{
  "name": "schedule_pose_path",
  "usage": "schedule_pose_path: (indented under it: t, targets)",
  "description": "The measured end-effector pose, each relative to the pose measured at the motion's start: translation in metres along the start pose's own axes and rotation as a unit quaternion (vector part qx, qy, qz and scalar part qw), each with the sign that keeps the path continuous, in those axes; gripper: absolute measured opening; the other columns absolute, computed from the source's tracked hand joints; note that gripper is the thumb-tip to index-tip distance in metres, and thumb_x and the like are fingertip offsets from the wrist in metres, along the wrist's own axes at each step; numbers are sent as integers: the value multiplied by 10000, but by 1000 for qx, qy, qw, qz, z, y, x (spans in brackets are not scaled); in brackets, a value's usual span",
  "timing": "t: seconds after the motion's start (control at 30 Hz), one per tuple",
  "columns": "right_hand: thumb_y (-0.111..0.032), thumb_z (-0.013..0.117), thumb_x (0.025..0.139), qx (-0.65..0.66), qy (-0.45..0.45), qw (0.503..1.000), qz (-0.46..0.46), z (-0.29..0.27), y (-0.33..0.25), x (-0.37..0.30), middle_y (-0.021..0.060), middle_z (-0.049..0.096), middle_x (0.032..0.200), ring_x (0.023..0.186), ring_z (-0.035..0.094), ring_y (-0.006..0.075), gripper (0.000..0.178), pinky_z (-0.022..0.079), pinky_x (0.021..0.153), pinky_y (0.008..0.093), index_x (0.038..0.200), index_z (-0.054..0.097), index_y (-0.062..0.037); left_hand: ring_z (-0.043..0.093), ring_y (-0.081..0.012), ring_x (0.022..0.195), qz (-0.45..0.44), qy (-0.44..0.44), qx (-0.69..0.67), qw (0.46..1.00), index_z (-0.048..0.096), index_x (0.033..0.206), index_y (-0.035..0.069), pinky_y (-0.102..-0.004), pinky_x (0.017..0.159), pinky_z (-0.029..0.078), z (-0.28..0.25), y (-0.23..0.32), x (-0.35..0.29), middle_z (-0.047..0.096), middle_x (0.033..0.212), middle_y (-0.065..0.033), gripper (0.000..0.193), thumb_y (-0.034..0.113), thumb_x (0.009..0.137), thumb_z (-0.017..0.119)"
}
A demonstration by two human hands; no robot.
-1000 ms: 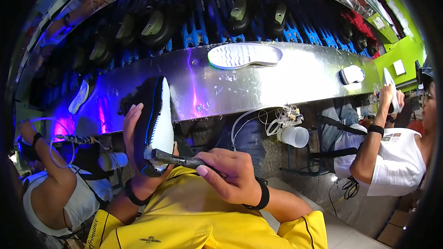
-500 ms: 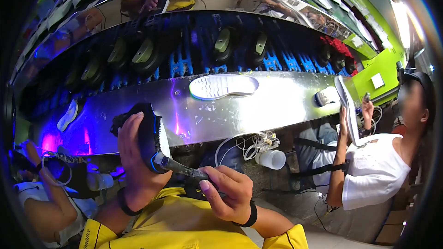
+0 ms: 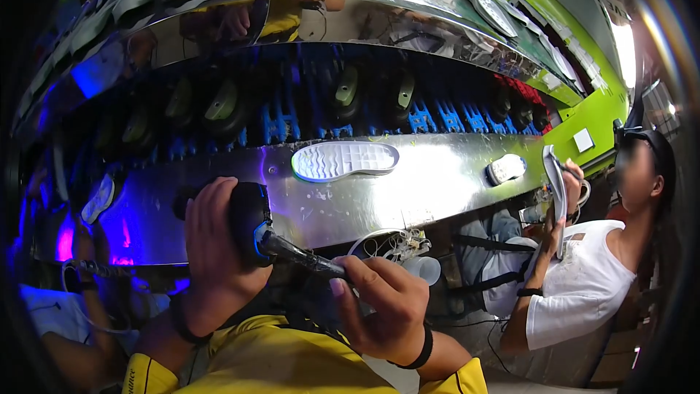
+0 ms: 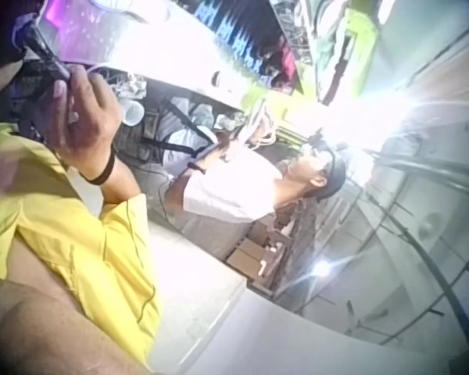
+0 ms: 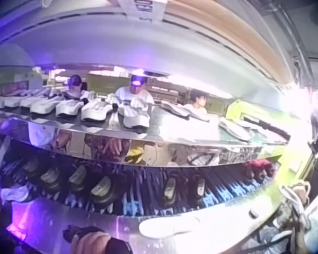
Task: The worker is applying adhesive to the edges of shoe soles using a brush on a factory assembly line.
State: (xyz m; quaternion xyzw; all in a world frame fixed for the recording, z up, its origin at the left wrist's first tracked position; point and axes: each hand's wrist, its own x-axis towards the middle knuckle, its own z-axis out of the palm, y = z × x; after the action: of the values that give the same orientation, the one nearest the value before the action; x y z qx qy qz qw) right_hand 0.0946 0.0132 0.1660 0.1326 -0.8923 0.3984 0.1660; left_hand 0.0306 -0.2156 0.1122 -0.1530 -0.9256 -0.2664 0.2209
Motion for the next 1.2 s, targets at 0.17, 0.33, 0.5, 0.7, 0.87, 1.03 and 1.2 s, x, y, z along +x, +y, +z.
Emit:
schedule_pose_path:
  t: [0.17,0.33,0.5,0.7,0.87,1.03,1.2]
  targets:
    - [-16,785,818,-37,12,997,-71,0,10,21,145,685,798,605,660,295,292,506,547,366,1108,755,11,531,-478,1331,21,-4,-29,999,429,1496,-2,-582,1167,400,-6,-8,15,541,1418,-243,1000,51,591,854]
    - [-19,795,772,-41,17,989,-140,3,25,49,143,704,801,629,690,295,326,528,555,361,1095,762,4,509,-472,1369,0,-47,-21,999,440,1498,20,-523,1170,429,-16,-17,32,546,1434,-241,1048,65,554,894]
    - [-14,775,795,56,8,986,-157,16,42,76,146,696,794,612,656,260,328,500,560,348,1118,764,43,507,-467,1380,-10,-100,-54,993,462,1479,23,-514,1183,424,-35,-26,50,551,1436,-241,1023,97,561,906]
    - [-67,757,901,179,11,977,-113,55,54,92,145,678,777,600,627,213,260,478,573,323,1120,759,73,536,-473,1324,-60,-150,-65,985,500,1396,-9,-515,1124,452,-45,-38,73,588,1347,-259,898,116,601,898]
    - [-88,744,944,260,45,960,-92,94,57,92,129,675,776,603,617,185,255,471,573,319,1138,761,77,620,-463,1205,-69,-194,-110,972,581,1295,23,-503,1027,518,-52,-48,90,660,1211,-234,776,117,590,893]
    - [-101,744,958,296,61,949,-87,117,59,92,126,680,783,616,619,188,253,477,589,319,1148,763,65,667,-451,1104,-83,-190,-131,969,594,1276,20,-476,948,557,-57,-56,97,673,1170,-224,773,119,574,902]
    - [-100,744,970,307,70,946,-75,134,63,82,131,693,800,643,632,191,228,482,601,326,1147,770,42,677,-405,1171,-100,-210,-135,963,560,1368,17,-458,1009,547,-61,-67,104,672,1244,-207,879,124,576,926]
